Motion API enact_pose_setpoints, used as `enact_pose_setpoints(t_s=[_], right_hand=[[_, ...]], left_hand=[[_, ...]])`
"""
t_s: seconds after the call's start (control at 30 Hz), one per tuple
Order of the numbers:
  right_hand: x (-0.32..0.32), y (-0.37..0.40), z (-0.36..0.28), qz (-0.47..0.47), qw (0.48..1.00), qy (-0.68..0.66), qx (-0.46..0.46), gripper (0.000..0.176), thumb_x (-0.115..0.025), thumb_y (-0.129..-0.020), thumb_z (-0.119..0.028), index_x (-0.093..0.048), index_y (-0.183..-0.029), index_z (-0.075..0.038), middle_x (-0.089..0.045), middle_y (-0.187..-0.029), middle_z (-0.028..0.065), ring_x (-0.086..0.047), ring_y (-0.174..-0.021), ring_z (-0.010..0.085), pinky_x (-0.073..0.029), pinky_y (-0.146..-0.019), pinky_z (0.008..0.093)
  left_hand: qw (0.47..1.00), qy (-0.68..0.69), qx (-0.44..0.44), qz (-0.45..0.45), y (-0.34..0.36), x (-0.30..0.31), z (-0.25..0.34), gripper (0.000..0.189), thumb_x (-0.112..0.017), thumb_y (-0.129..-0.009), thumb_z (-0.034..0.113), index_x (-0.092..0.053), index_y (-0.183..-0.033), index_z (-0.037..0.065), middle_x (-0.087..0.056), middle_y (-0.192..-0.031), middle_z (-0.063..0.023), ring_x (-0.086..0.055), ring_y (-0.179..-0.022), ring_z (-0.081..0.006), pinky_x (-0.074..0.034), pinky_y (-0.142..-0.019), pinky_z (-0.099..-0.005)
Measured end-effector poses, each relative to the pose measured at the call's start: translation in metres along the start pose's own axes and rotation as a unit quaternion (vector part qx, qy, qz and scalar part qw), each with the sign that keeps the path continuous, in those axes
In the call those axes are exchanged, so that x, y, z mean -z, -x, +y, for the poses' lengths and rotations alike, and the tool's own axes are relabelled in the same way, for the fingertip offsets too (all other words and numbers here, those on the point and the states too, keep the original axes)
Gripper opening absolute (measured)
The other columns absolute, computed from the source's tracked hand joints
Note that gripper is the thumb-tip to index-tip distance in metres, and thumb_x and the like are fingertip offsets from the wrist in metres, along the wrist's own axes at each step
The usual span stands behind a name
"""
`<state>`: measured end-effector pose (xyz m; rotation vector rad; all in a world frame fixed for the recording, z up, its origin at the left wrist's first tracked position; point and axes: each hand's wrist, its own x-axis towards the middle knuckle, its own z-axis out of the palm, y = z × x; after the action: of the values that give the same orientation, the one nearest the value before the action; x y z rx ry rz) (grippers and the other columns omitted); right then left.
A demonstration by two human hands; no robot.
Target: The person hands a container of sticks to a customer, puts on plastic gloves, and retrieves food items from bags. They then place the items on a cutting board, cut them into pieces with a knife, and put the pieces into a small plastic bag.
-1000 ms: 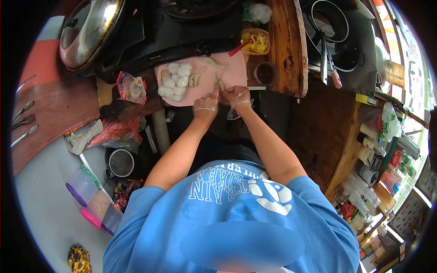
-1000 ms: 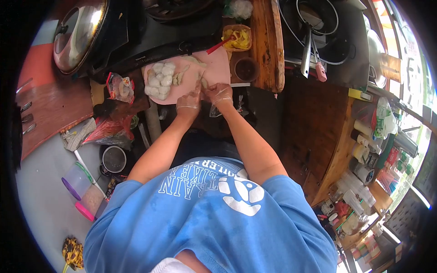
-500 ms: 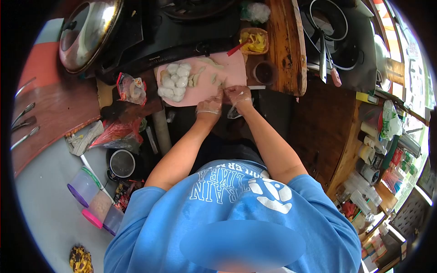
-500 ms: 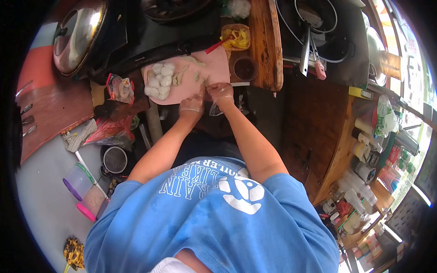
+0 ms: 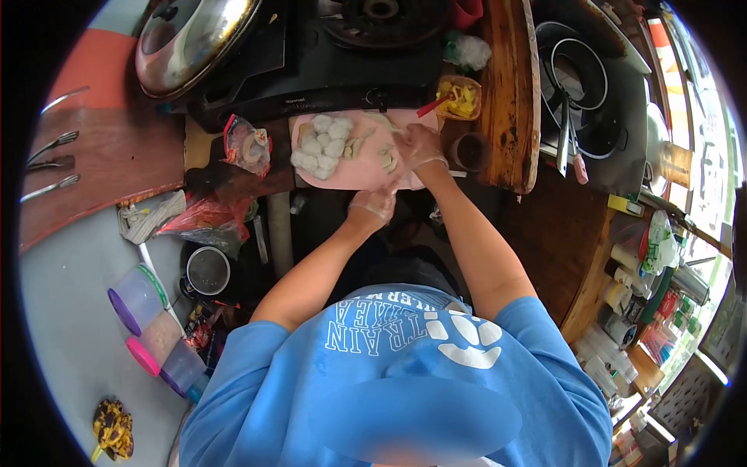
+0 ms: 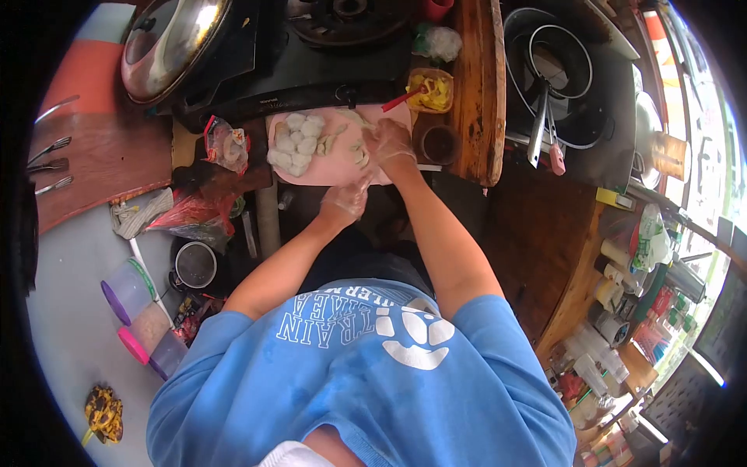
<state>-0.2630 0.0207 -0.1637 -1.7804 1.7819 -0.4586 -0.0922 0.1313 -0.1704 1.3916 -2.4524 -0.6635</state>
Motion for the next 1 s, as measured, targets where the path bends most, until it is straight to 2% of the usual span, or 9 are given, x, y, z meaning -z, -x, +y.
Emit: enact_pose_setpoints(t_s=[0.07, 0.13, 0.27, 0.3, 0.33, 0.4, 0.43, 0.63, 1.0], right_hand=[[-0.018, -0.004, -0.007, 0.153, 0.986, -0.069, 0.0, 0.031, -0.063, -0.082, -0.031, -0.071, -0.08, -0.001, -0.068, -0.082, 0.0254, -0.066, -0.086, 0.0424, -0.053, -0.085, 0.0473], [-0.012, 0.0, -0.016, 0.102, 0.992, -0.066, -0.037, 0.029, -0.062, -0.082, -0.029, -0.071, -0.08, -0.001, -0.068, -0.08, 0.0246, -0.067, -0.083, 0.0408, -0.053, -0.084, 0.0474], [-0.009, 0.035, -0.025, 0.055, 0.972, -0.17, -0.155, 0.027, -0.062, -0.082, -0.026, -0.072, -0.081, -0.001, -0.068, -0.077, 0.0232, -0.07, -0.071, 0.0325, -0.055, -0.077, 0.0436], [0.006, 0.047, -0.037, 0.027, 0.949, -0.22, -0.226, 0.022, -0.065, -0.084, -0.019, -0.072, -0.085, 0.002, -0.069, -0.073, 0.0193, -0.068, -0.058, 0.0259, -0.056, -0.062, 0.0399], [0.004, 0.06, -0.037, 0.029, 0.948, -0.219, -0.228, 0.022, -0.065, -0.084, -0.019, -0.072, -0.085, 0.002, -0.069, -0.073, 0.0193, -0.068, -0.058, 0.0259, -0.056, -0.062, 0.0399], [-0.003, 0.08, -0.033, 0.046, 0.778, -0.516, -0.355, 0.023, -0.067, -0.087, -0.01, -0.071, -0.102, 0.007, -0.071, -0.077, 0.0121, -0.066, -0.056, 0.0162, -0.051, -0.047, 0.0272], [-0.004, 0.085, -0.031, 0.046, 0.756, -0.541, -0.365, 0.023, -0.068, -0.087, -0.006, -0.067, -0.104, 0.009, -0.069, -0.078, 0.0106, -0.063, -0.055, 0.0157, -0.049, -0.044, 0.0249], [-0.014, 0.081, -0.015, 0.019, 0.665, -0.628, -0.403, 0.009, -0.072, -0.085, -0.005, -0.064, -0.085, 0.0, -0.065, -0.071, 0.0072, -0.06, -0.054, 0.0136, -0.046, -0.045, 0.0234], [-0.031, 0.081, 0.001, 0.031, 0.619, -0.645, -0.447, 0.012, -0.074, -0.086, -0.007, -0.064, -0.084, -0.002, -0.067, -0.073, 0.0075, -0.062, -0.057, 0.0147, -0.052, -0.049, 0.0245]], left_hand=[[0.996, -0.038, 0.052, -0.055, -0.013, -0.009, 0.002, 0.047, -0.059, -0.088, 0.015, -0.057, -0.134, 0.008, -0.069, -0.084, -0.012, -0.069, -0.07, -0.0297, -0.055, -0.062, -0.0438], [0.983, 0.049, 0.158, -0.084, -0.017, -0.031, -0.012, 0.052, -0.056, -0.087, 0.016, -0.053, -0.139, 0.012, -0.071, -0.093, -0.0184, -0.069, -0.075, -0.04, -0.055, -0.067, -0.0522], [0.985, -0.02, 0.168, -0.038, -0.015, 0.014, -0.014, 0.053, -0.056, -0.087, 0.015, -0.053, -0.139, 0.011, -0.071, -0.094, -0.0192, -0.069, -0.075, -0.0402, -0.055, -0.068, -0.0517], [0.982, -0.009, 0.185, -0.02, -0.015, 0.019, -0.02, 0.055, -0.057, -0.086, 0.015, -0.053, -0.14, 0.011, -0.071, -0.095, -0.0193, -0.069, -0.075, -0.0403, -0.055, -0.068, -0.0515], [0.979, 0.002, 0.203, -0.003, -0.017, 0.029, -0.019, 0.057, -0.058, -0.085, 0.016, -0.052, -0.141, 0.011, -0.071, -0.096, -0.0194, -0.069, -0.076, -0.0404, -0.055, -0.069, -0.0513], [0.976, 0.008, 0.214, -0.032, -0.023, 0.04, -0.016, 0.059, -0.058, -0.083, 0.012, -0.051, -0.142, 0.01, -0.07, -0.098, -0.0197, -0.069, -0.077, -0.0397, -0.055, -0.07, -0.0508], [0.98, 0.006, 0.199, -0.021, -0.024, 0.042, -0.015, 0.06, -0.057, -0.083, 0.01, -0.05, -0.142, 0.009, -0.07, -0.1, -0.02, -0.069, -0.078, -0.039, -0.055, -0.07, -0.0505], [0.99, -0.061, 0.116, -0.045, -0.031, 0.036, -0.004, 0.065, -0.057, -0.081, 0.007, -0.045, -0.146, 0.01, -0.07, -0.106, -0.0206, -0.071, -0.081, -0.0376, -0.056, -0.07, -0.0488], [0.988, -0.059, 0.131, -0.063, -0.033, 0.027, 0.002, 0.059, -0.058, -0.086, 0.011, -0.048, -0.144, 0.014, -0.071, -0.093, -0.0207, -0.07, -0.075, -0.0396, -0.055, -0.068, -0.0505]])
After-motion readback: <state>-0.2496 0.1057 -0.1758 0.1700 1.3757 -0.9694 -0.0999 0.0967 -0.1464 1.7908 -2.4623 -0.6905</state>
